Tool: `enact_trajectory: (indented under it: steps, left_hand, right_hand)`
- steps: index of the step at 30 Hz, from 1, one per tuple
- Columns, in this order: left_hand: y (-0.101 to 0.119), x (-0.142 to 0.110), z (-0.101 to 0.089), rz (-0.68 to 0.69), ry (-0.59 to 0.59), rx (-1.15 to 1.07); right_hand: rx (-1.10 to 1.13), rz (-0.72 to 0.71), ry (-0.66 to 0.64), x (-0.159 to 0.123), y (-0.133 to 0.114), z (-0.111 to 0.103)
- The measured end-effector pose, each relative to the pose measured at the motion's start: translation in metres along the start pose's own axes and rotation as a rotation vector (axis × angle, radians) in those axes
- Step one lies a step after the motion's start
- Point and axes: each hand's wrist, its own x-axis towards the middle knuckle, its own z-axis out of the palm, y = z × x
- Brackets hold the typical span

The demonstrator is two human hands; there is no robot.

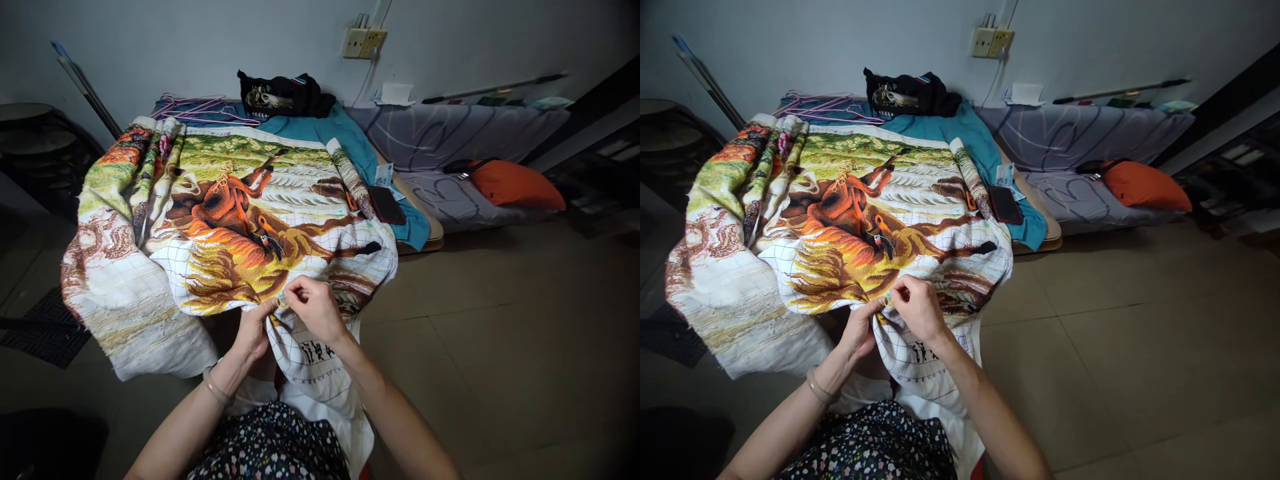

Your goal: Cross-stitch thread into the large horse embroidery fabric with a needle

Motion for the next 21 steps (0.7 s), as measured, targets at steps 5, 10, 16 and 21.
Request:
enact_trajectory:
  steps: [5, 10, 16, 21]
  left_hand:
    - [0.000, 0.001, 0.000, 0.024, 0.004, 0.033]
    - [0.001, 0.001, 0.001, 0.021, -0.019, 0.070]
    - [0.002, 0.000, 0.002, 0.013, -0.026, 0.074]
    - [0.002, 0.001, 0.003, 0.023, -0.022, 0.071]
  right_hand:
    - [0.237, 0.236, -0.081, 0.012, 0.010, 0.002]
    - [0.388, 0.390, -0.168, 0.022, 0.012, -0.001]
    - [0.432, 0.435, -0.180, 0.026, 0.012, -0.003]
    - [0.434, 0.416, -0.185, 0.026, 0.015, -0.002]
